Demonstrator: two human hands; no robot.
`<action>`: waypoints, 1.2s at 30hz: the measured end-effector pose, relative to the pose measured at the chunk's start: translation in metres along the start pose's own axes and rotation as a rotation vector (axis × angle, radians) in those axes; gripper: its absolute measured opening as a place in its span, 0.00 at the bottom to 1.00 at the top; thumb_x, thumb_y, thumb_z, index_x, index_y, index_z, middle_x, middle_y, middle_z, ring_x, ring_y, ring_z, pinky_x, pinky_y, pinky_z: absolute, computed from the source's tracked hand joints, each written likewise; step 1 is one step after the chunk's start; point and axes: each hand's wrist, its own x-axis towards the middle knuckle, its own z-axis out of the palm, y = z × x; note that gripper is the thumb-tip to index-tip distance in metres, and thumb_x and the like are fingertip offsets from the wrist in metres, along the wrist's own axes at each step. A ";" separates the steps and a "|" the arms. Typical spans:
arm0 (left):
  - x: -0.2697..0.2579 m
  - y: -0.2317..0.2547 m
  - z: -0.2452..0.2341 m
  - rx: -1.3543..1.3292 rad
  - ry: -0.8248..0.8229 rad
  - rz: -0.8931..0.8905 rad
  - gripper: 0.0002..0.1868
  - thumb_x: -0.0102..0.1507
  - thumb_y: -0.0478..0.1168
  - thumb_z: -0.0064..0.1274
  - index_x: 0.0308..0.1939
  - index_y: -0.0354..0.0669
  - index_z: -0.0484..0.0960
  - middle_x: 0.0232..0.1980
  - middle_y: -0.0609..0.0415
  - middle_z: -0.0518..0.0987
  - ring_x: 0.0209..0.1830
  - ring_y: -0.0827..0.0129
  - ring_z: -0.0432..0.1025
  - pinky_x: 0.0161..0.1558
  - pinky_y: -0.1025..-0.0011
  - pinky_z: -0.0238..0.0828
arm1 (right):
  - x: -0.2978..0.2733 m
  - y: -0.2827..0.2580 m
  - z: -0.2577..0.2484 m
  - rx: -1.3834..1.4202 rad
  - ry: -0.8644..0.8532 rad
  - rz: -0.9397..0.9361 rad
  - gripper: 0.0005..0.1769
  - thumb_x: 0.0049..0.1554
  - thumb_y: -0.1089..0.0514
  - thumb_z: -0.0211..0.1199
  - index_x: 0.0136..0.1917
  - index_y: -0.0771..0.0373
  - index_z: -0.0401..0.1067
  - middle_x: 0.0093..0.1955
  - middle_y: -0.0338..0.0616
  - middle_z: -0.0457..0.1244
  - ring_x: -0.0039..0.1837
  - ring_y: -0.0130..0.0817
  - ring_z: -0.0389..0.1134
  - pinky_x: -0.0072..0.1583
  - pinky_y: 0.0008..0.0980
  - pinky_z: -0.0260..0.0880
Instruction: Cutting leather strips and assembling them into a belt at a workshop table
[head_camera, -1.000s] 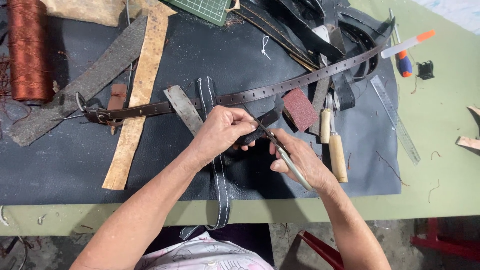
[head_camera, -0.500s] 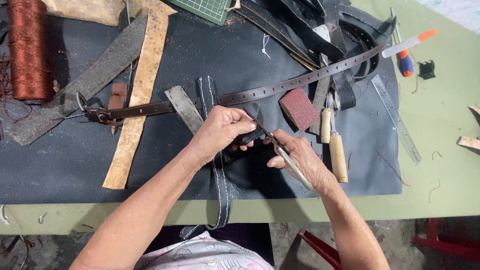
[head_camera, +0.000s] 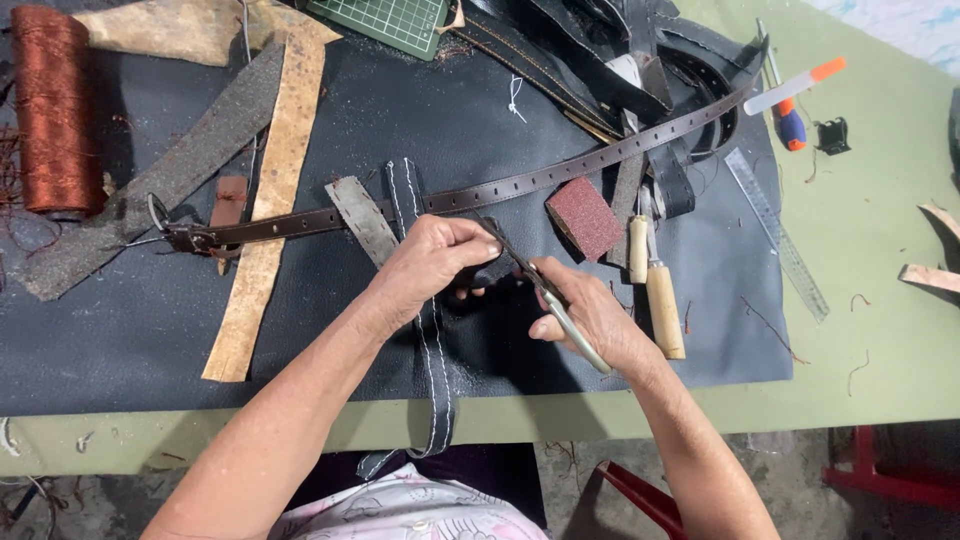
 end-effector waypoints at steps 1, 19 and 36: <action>-0.003 0.002 0.000 -0.001 0.001 0.000 0.06 0.60 0.34 0.56 0.34 0.36 0.87 0.27 0.42 0.84 0.21 0.67 0.79 0.18 0.80 0.70 | 0.000 0.006 0.002 -0.001 -0.001 0.000 0.50 0.42 0.13 0.59 0.62 0.52 0.67 0.36 0.46 0.64 0.38 0.42 0.66 0.43 0.42 0.68; 0.002 -0.001 -0.011 -0.018 -0.030 0.155 0.03 0.59 0.33 0.60 0.33 0.39 0.88 0.39 0.54 0.80 0.45 0.69 0.73 0.52 0.68 0.71 | 0.008 -0.013 -0.001 0.159 -0.080 -0.095 0.44 0.46 0.11 0.50 0.43 0.54 0.65 0.28 0.39 0.60 0.31 0.32 0.62 0.36 0.32 0.63; 0.006 -0.008 -0.013 0.060 0.005 0.335 0.06 0.61 0.36 0.59 0.29 0.42 0.83 0.49 0.49 0.84 0.50 0.70 0.73 0.55 0.71 0.66 | -0.009 -0.024 -0.041 -0.533 0.454 0.276 0.30 0.54 0.45 0.68 0.67 0.55 0.70 0.58 0.54 0.68 0.62 0.58 0.68 0.63 0.55 0.68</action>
